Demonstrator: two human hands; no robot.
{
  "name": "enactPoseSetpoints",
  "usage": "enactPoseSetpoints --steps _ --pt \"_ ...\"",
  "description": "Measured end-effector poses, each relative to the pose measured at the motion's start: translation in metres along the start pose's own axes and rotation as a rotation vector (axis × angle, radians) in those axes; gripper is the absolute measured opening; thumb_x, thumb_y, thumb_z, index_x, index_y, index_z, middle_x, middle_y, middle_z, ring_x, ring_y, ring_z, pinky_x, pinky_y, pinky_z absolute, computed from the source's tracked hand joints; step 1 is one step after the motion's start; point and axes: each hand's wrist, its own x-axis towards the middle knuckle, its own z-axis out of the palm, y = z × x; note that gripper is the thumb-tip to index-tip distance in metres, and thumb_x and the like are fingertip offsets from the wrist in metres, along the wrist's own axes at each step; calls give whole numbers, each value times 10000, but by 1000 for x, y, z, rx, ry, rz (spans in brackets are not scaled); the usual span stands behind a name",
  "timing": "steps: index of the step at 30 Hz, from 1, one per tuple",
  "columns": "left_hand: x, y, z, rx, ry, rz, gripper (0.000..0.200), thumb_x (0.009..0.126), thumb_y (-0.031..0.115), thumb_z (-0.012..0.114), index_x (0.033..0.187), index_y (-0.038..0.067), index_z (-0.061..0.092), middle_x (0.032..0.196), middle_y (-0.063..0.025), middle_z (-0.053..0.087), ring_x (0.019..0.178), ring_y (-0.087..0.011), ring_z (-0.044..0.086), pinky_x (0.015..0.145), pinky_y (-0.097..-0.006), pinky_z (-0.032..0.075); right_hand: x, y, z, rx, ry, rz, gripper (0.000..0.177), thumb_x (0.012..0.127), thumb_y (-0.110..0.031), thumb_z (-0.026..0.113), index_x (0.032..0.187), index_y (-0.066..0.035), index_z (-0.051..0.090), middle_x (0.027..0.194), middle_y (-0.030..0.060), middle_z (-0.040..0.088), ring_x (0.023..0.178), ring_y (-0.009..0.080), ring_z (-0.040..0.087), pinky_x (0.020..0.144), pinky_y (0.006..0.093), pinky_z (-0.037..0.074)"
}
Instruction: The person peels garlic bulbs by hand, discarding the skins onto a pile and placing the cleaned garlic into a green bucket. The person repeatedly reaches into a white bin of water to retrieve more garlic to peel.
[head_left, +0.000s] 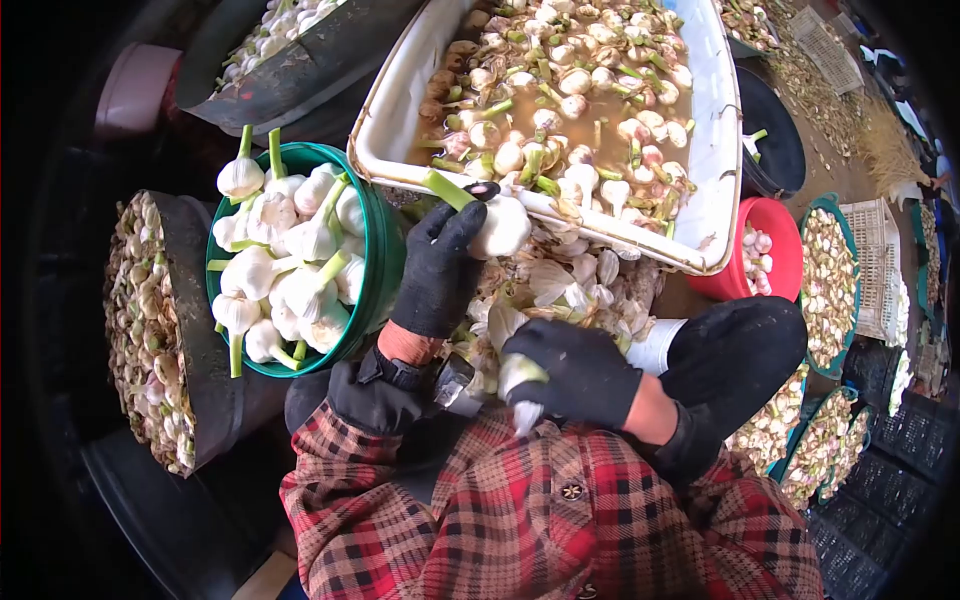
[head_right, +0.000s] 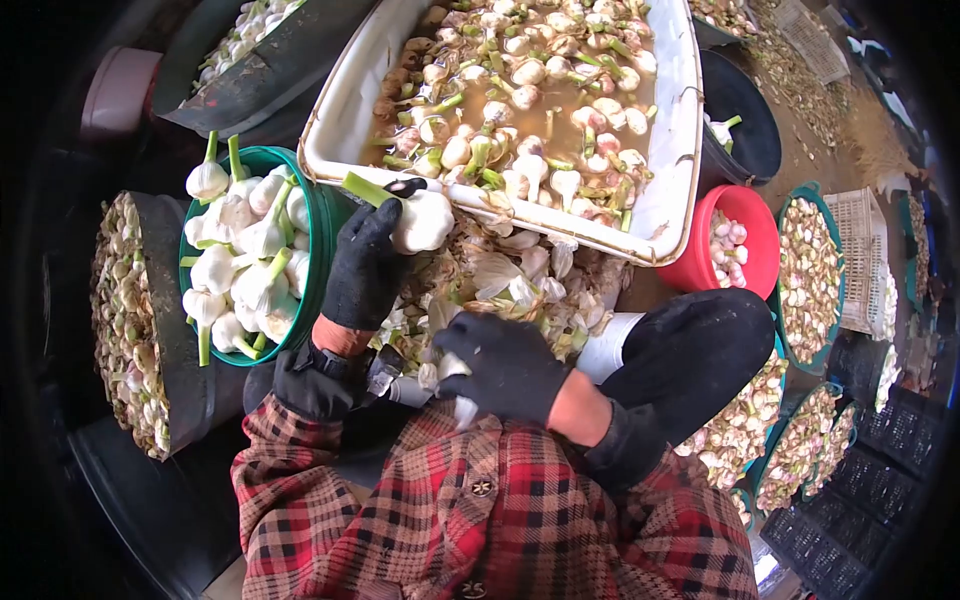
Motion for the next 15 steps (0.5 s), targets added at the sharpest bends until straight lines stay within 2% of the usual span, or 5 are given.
enactPoseSetpoints --steps 1,3,5,10,15 --pt "-5 -1 -1 105 37 135 452 744 -150 581 1155 35 555 1144 -196 621 991 -330 635 868 -383 517 2 5 -7 -65 36 31 438 728 -332 738 1074 -99 603 1005 78 591 947 271 594 747 408 503" --pt "-1 -7 2 183 17 306 599 652 -186 574 1194 64 523 1169 -207 612 1018 -375 626 879 -411 508 15 6 -19 -100 286 37 353 737 -235 736 1035 -91 614 972 84 592 875 282 599 730 392 503" --pt "-5 -10 6 108 7 294 602 653 -192 563 1197 64 523 1183 -209 606 1033 -369 620 879 -413 507 31 8 -27 -101 474 13 288 755 -141 707 1022 -86 616 937 90 589 839 288 597 719 377 499" --pt "-7 -9 12 -46 -17 302 468 756 -113 570 1201 35 563 1189 -174 603 1046 -290 612 892 -377 486 56 2 -29 -208 505 60 307 751 -67 695 1053 -61 641 936 112 600 862 299 610 725 381 495" --pt "-6 16 16 -676 43 -538 304 897 173 613 1145 1 652 1112 -74 605 1034 -160 558 934 -296 417 55 14 -23 -278 535 -32 185 748 -33 661 929 -56 636 847 95 588 773 290 600 664 392 484"
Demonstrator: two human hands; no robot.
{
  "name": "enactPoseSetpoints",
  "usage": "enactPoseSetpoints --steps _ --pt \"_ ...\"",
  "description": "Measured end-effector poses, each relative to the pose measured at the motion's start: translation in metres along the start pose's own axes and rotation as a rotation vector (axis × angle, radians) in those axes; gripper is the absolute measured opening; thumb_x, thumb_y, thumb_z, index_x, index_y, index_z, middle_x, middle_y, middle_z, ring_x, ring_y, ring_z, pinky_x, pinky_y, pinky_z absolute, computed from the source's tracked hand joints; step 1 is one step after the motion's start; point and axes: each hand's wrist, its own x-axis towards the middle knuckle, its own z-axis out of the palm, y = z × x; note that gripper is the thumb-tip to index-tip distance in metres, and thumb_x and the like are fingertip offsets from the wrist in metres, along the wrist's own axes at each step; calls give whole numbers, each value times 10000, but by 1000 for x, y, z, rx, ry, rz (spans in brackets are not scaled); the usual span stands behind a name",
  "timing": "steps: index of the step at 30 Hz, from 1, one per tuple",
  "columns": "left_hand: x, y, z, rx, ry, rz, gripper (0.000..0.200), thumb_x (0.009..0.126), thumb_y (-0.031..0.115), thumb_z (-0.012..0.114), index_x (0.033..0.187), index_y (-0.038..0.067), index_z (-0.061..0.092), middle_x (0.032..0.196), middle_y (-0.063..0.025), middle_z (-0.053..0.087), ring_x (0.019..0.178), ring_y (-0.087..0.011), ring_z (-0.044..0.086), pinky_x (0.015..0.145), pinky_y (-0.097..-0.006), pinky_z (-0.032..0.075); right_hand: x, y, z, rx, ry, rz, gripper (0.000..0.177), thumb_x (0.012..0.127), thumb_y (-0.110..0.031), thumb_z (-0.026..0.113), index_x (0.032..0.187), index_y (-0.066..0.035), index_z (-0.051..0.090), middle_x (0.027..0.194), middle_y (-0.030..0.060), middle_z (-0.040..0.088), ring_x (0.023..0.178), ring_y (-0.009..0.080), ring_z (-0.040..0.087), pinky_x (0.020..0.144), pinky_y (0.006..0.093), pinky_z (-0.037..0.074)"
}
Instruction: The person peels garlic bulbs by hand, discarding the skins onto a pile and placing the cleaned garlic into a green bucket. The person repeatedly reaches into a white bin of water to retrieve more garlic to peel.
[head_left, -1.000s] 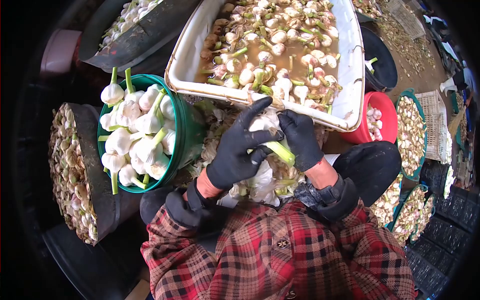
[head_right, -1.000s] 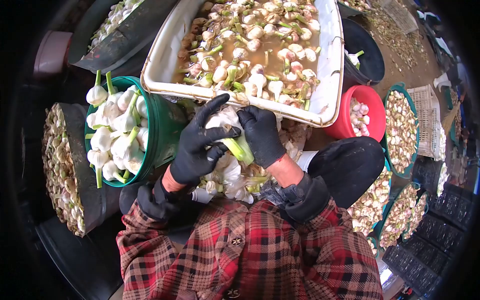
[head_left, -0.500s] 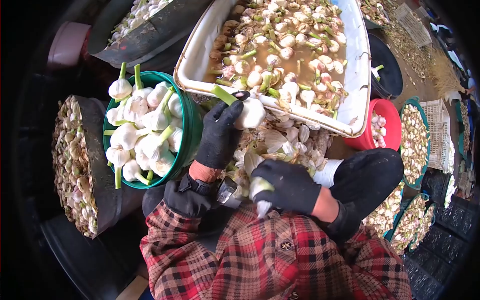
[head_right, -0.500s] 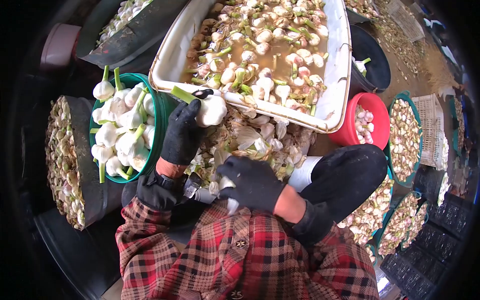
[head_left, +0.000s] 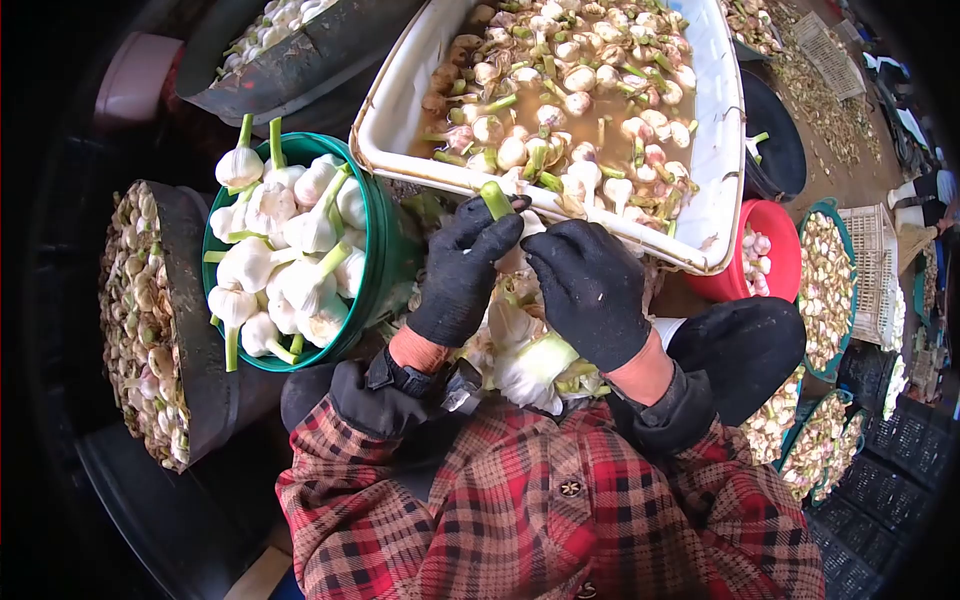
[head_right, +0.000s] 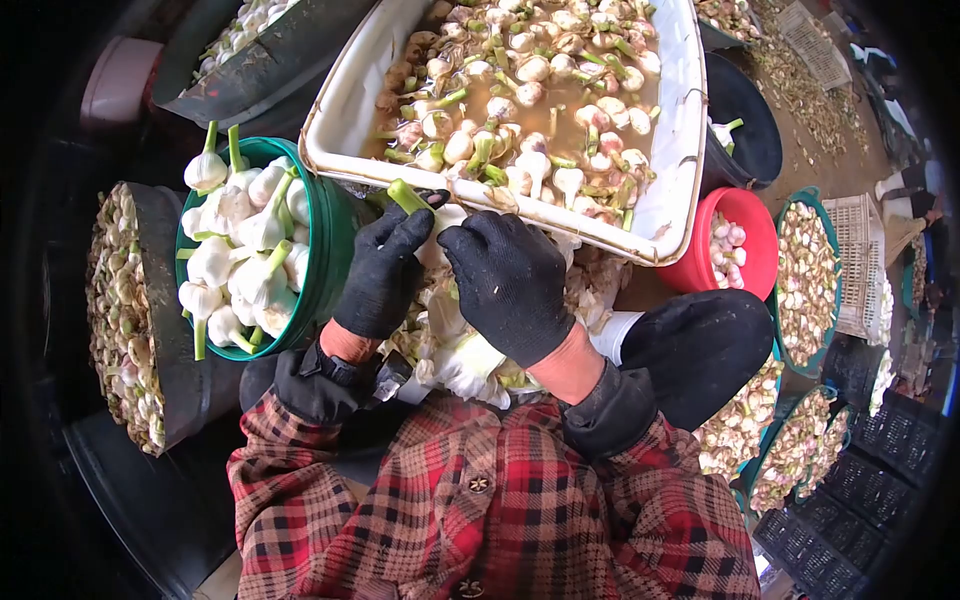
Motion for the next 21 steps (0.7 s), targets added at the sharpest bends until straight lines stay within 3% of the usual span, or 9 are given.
enactPoseSetpoints --steps 1,3,4,6,13,15,16,20,21 --pt "0 -5 -1 -1 1 -2 304 897 173 613 1145 1 652 1112 -74 605 1034 -160 558 934 -296 417 0 1 -1 0 -2 1 185 748 -33 661 929 -56 636 847 95 588 773 290 600 664 392 484" --pt "2 -13 -3 279 -93 319 282 876 150 633 1115 6 667 1129 -80 602 1045 -169 556 934 -310 419 3 2 -4 -43 -65 -36 117 746 -23 646 849 -48 598 790 96 572 722 297 590 615 396 474" --pt "1 -15 -3 279 -94 317 282 876 150 633 1115 6 667 1129 -80 602 1045 -169 556 934 -310 419 4 2 -6 -44 -65 -33 117 746 -23 646 849 -48 598 790 96 572 722 297 590 615 396 474" --pt "1 -5 1 9 -28 -22 251 862 147 650 1062 0 688 1072 -78 624 1037 -169 555 932 -313 418 5 3 -8 -70 -121 -24 106 738 -22 640 815 -48 572 767 107 558 674 310 579 576 400 464" --pt "7 15 -12 333 -150 19 198 790 125 732 922 -21 709 828 -63 672 792 -114 598 735 -280 478 -13 4 -3 194 -116 142 105 746 -29 637 813 -40 557 726 110 554 621 300 587 559 366 465" --pt "7 13 -9 172 31 -37 155 772 116 751 843 -14 705 762 -47 671 666 -82 581 627 -250 470 -18 -5 0 304 -127 122 139 733 -72 634 837 -57 543 741 112 567 643 303 601 562 399 470" --pt "9 13 -9 163 69 -30 129 784 115 743 805 -3 697 730 -33 667 638 -75 574 596 -237 462 -20 -14 -1 337 -182 154 130 726 -1 635 819 -39 552 721 114 552 637 275 611 548 349 468" --pt "11 11 -11 37 208 -56 169 809 127 730 865 -24 680 775 -52 675 647 -92 593 598 -251 480 -46 -31 12 280 -261 -32 174 680 -17 659 817 -59 562 743 90 560 654 264 616 543 368 478" --pt "11 11 -12 36 210 -54 169 809 127 730 865 -24 680 775 -52 675 647 -92 593 598 -251 480 -56 -32 17 217 -444 -109 177 688 -48 682 821 -66 566 747 87 564 658 261 616 544 368 478"
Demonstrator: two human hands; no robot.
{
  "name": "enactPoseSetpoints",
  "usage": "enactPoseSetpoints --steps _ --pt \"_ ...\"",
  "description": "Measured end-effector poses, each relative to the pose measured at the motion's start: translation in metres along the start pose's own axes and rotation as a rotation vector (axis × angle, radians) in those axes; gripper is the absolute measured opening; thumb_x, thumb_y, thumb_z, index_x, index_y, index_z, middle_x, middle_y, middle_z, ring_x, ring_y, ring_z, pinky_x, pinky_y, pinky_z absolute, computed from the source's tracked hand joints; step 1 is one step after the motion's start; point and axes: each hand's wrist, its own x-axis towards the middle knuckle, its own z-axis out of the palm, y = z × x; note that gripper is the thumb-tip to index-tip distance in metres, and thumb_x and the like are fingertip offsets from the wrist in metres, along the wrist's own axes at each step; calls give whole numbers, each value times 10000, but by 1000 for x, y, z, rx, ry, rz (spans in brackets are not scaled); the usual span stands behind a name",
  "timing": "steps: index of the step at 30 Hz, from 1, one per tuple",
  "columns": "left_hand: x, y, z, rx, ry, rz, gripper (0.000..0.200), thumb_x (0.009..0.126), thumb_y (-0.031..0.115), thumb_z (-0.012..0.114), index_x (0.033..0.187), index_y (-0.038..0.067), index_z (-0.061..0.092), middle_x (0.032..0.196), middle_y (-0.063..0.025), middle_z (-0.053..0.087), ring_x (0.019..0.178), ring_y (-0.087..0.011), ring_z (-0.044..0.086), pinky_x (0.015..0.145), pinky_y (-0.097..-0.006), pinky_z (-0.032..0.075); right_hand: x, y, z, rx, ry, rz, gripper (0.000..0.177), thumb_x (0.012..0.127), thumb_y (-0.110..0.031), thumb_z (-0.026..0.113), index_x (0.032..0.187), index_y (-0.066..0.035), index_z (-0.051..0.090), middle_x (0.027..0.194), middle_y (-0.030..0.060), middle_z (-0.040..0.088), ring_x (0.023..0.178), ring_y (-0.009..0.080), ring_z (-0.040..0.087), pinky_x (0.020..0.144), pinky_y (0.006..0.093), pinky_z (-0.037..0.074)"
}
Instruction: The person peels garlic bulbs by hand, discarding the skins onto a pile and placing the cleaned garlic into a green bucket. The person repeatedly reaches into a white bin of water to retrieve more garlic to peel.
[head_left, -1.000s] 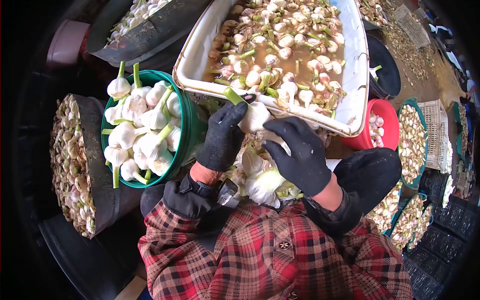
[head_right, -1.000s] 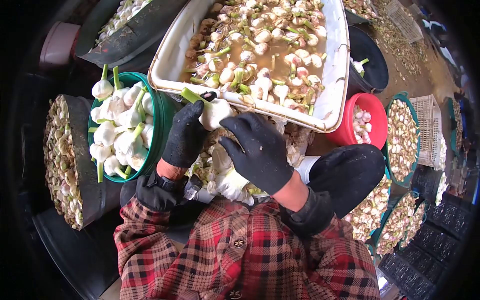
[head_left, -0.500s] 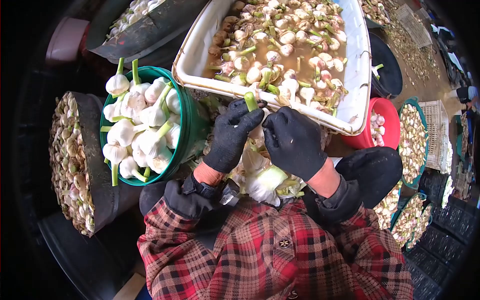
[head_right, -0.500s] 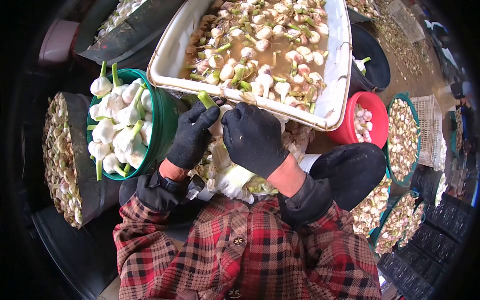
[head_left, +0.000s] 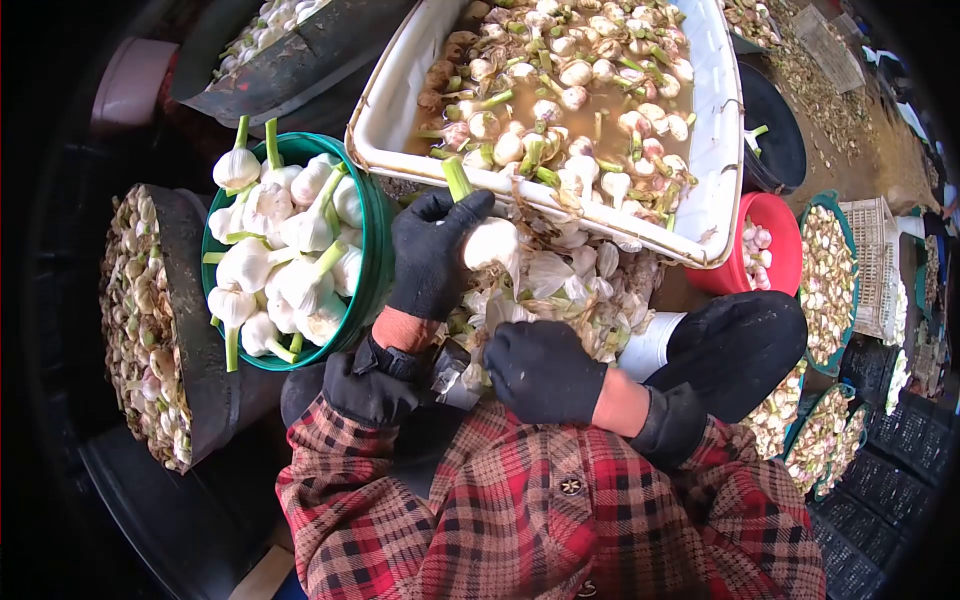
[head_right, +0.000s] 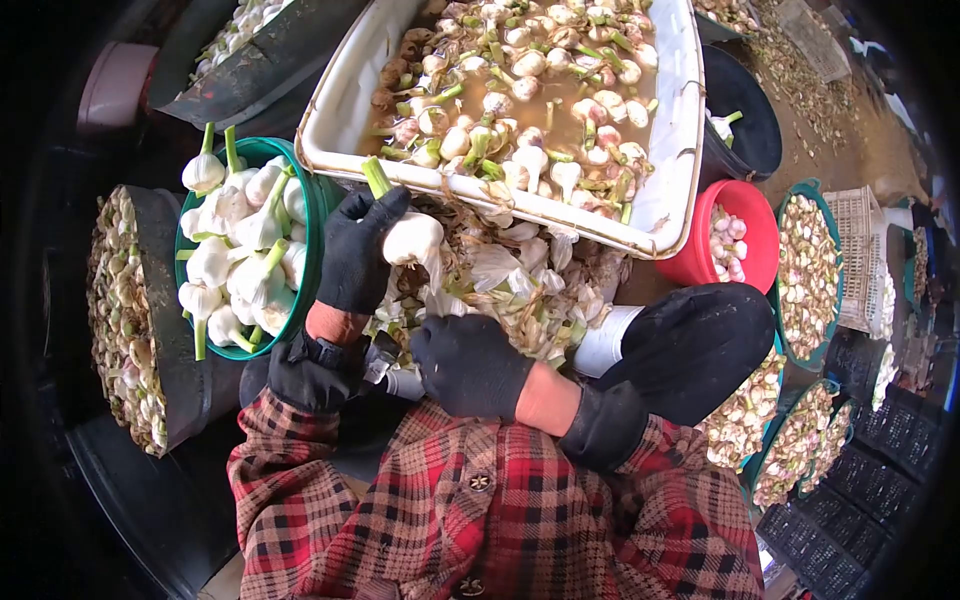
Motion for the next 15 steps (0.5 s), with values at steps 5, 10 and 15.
enactPoseSetpoints --steps 5,10,15 --pt "-1 3 1 -109 -8 -13 215 856 167 696 945 -25 658 820 -53 669 695 -88 599 637 -248 487 0 9 -15 82 282 195 263 701 -197 774 820 -91 565 777 55 572 654 256 605 572 357 494" --pt "1 -7 2 -54 -106 -52 229 886 193 662 957 -25 659 820 -41 658 711 -84 589 643 -243 478 25 15 -44 161 603 338 304 672 -110 796 887 -59 588 780 93 578 673 264 614 605 345 497" --pt "-1 -11 5 139 -166 32 241 891 200 639 929 -38 661 799 -30 644 704 -69 566 623 -248 464 18 29 -40 120 491 209 225 740 -51 717 928 -44 596 837 113 588 684 283 616 612 361 501"
